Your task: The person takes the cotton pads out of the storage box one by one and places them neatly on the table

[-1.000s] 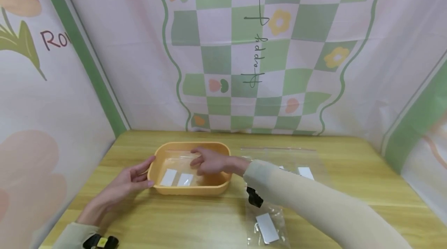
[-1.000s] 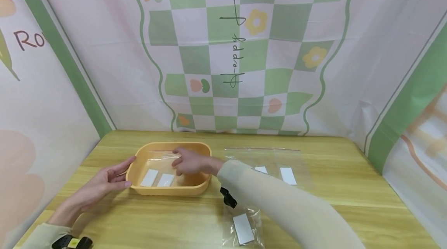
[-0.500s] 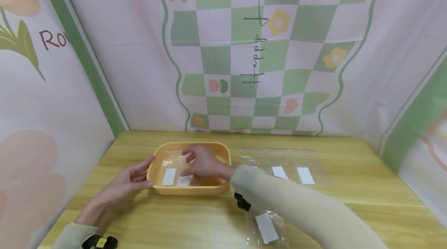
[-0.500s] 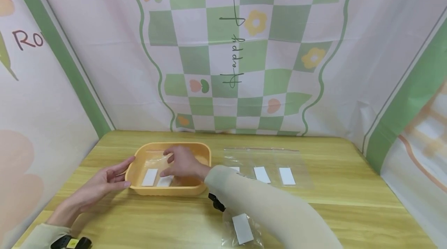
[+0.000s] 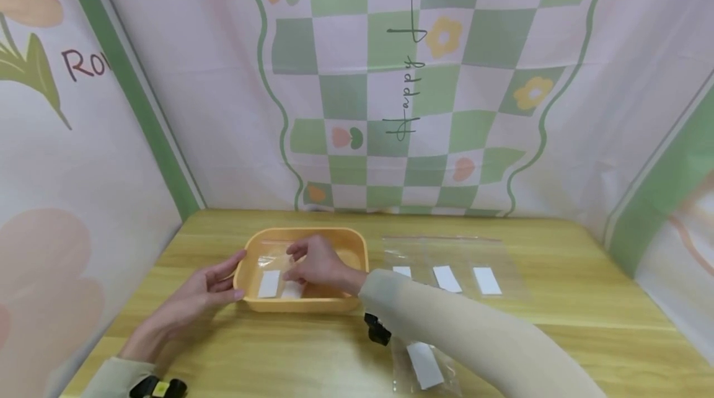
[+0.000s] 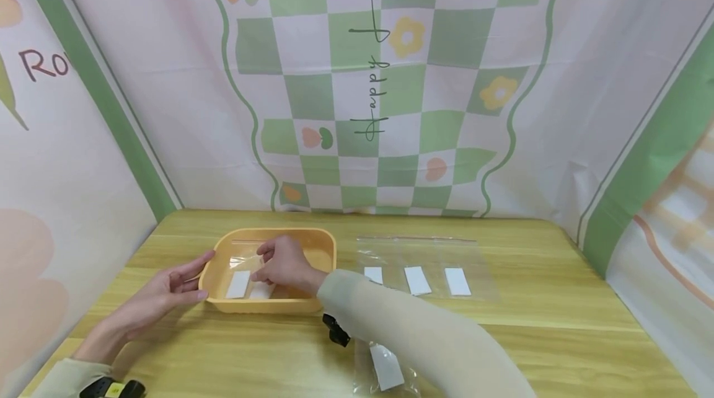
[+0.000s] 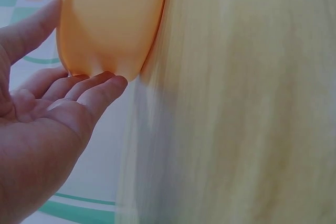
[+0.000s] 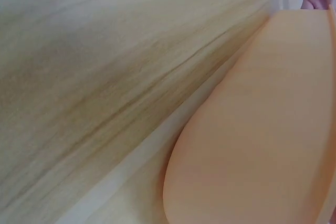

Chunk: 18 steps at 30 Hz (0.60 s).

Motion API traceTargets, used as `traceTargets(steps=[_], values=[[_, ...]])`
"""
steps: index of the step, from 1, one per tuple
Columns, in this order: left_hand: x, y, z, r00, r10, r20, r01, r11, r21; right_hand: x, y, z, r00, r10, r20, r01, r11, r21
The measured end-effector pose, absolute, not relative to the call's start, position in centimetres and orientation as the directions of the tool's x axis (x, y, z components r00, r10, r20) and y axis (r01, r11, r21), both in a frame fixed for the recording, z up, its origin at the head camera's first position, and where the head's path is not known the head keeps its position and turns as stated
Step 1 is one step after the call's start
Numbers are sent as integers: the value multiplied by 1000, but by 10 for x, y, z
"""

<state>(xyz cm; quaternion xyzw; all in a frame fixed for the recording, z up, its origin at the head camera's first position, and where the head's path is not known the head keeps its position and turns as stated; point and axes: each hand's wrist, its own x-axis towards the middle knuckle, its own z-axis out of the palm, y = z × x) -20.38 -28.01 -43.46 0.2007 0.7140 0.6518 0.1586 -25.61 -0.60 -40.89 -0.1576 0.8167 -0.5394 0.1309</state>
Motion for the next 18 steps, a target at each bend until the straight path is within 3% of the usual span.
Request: traceTargets(steps=[10, 18], values=[[-203, -279, -432, -876, 482, 24, 73, 82, 994, -255, 4, -400, -889, -451, -71, -134, 405, -904], [-202, -280, -431, -874, 485, 13, 67, 96, 993, -253, 9, -395, -863, -483, -146, -53, 375, -926]])
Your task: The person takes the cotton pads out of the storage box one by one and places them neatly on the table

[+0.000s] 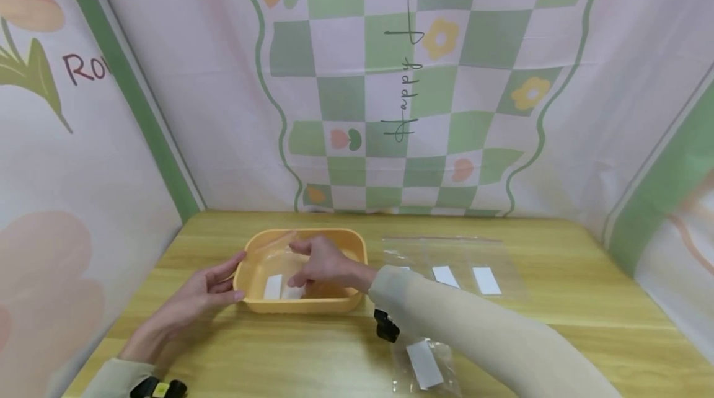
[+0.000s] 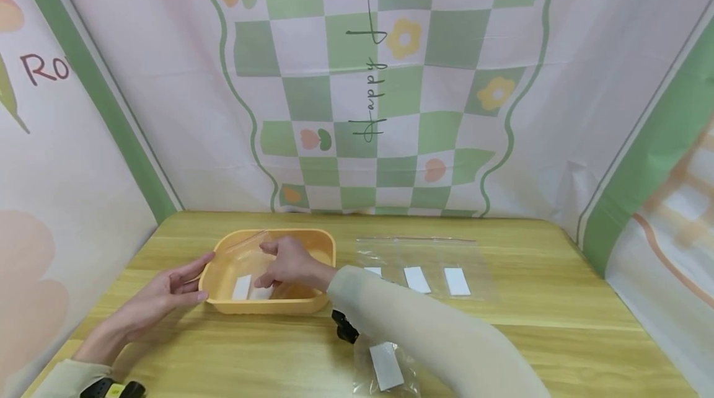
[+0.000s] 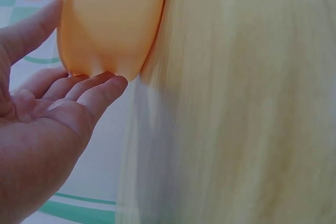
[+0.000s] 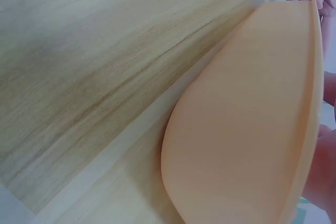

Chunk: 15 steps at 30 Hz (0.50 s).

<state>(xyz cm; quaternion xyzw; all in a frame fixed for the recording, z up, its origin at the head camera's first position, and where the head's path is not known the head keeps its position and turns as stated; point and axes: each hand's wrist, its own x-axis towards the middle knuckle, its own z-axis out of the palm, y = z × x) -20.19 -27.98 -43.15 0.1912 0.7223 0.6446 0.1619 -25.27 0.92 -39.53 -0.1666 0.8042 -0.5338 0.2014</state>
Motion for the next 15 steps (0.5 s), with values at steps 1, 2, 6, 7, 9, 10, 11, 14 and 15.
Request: traceTargets(steps=[1, 2, 6, 7, 9, 10, 11, 14, 15], values=[[-202, -280, -432, -874, 485, 12, 68, 98, 993, -252, 10, -395, -860, -487, -153, -46, 373, -927], [-201, -280, -432, -874, 486, 12, 68, 98, 993, -251, 10, -394, -858, -490, -156, -45, 374, -926], [-200, -280, -432, -874, 486, 13, 70, 100, 992, -248, 10, -392, -852, -496, -167, -46, 388, -920], [-200, -279, -431, -874, 486, 13, 71, 101, 992, -248, 10, -392, -853, -494, -167, -48, 394, -918], [-200, -279, -431, -877, 480, 12, 70, 103, 992, -248, 10, -391, -855, -492, -163, -62, 410, -910], [-199, -279, -431, -878, 479, 12, 71, 105, 992, -247, 10, -390, -855, -494, -160, -72, 418, -906], [-200, -279, -431, -879, 477, 11, 71, 107, 992, -247, 10, -389, -854, -497, -153, -88, 427, -900], [-200, -279, -431, -879, 476, 8, 68, 108, 992, -249, 11, -385, -846, -521, -115, -162, 456, -875], [-200, -279, -431, -879, 477, 9, 69, 109, 992, -249, 12, -383, -842, -530, -103, -185, 463, -867]])
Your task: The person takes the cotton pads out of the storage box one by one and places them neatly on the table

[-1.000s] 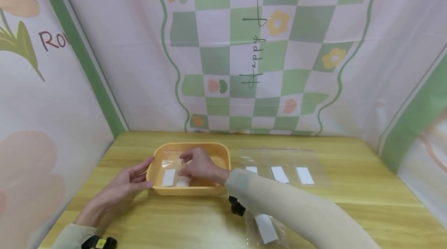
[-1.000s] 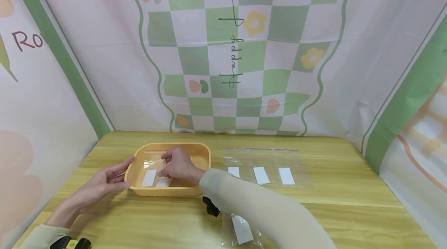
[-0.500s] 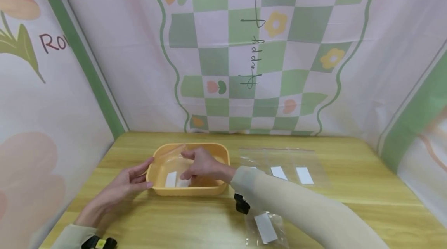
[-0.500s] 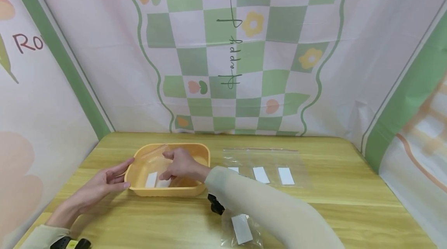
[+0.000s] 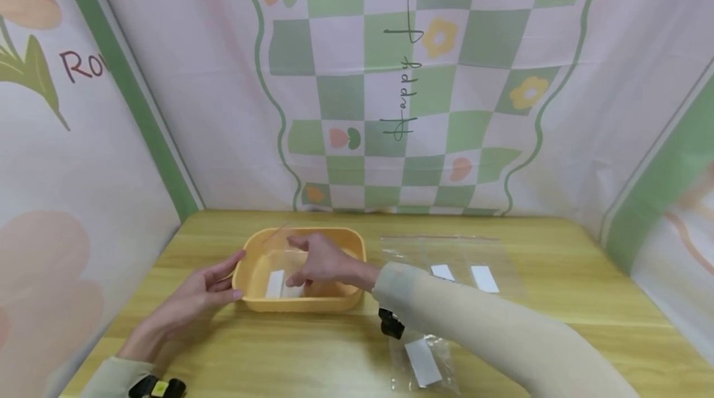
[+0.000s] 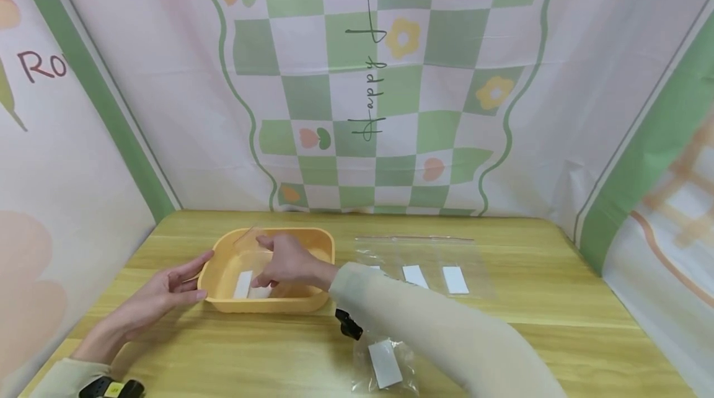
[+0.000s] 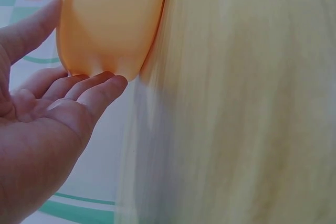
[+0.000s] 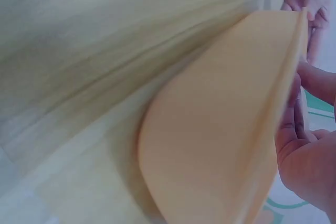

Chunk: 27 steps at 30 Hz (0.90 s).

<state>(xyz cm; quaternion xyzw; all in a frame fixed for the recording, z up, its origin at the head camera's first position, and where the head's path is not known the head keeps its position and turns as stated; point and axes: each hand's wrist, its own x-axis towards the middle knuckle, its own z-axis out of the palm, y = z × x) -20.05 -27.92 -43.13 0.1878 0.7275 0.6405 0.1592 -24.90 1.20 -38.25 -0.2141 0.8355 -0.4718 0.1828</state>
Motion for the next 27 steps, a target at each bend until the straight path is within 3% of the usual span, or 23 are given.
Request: traceTargets(steps=[6, 27], values=[[-201, -279, -432, -878, 478, 14, 77, 112, 991, -250, 18, -365, -827, -561, -46, -271, 468, -841], [-199, -279, -431, -876, 482, 24, 89, 112, 990, -225, 85, -307, -831, -557, 1, -244, 361, -900]])
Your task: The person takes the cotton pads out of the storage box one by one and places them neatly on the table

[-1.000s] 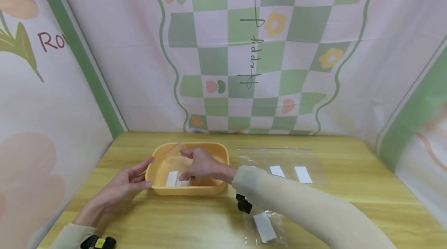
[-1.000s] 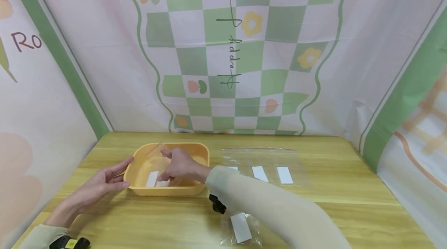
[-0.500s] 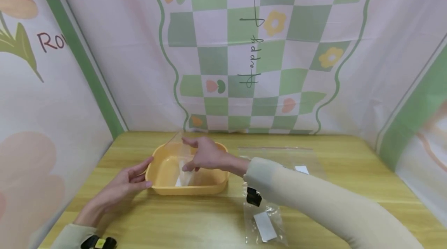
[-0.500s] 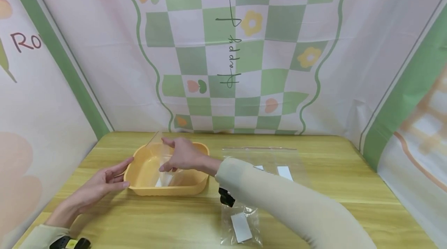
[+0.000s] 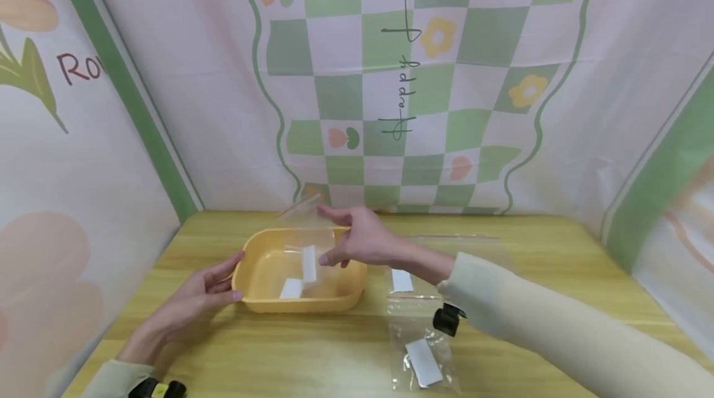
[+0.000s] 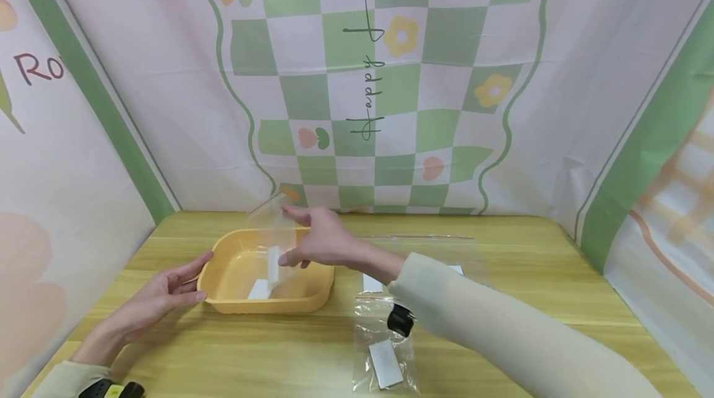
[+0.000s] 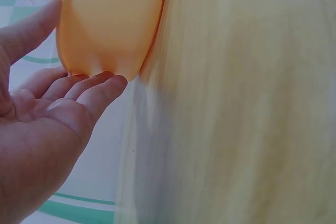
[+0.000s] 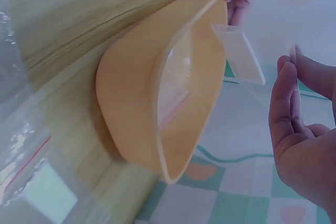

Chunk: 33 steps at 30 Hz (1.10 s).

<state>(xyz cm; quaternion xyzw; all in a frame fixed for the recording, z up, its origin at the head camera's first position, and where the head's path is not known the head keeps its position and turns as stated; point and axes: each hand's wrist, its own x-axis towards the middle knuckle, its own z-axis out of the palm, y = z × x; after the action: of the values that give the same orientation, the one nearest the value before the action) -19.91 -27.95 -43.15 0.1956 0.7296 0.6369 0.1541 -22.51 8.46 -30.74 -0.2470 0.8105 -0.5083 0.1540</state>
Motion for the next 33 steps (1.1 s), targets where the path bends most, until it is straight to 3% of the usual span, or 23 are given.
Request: traceTargets(steps=[11, 25, 33], values=[[-198, -279, -434, -875, 483, 31, 94, 108, 990, -193, 142, -312, -819, -573, 16, -221, 290, -931], [-198, -279, -432, -877, 480, 35, 103, 117, 988, -146, 219, -341, -891, -453, -2, -141, 281, -949], [-199, -279, -432, -867, 496, 51, 118, 106, 987, -127, 255, -363, -884, -468, -5, -108, 215, -971]])
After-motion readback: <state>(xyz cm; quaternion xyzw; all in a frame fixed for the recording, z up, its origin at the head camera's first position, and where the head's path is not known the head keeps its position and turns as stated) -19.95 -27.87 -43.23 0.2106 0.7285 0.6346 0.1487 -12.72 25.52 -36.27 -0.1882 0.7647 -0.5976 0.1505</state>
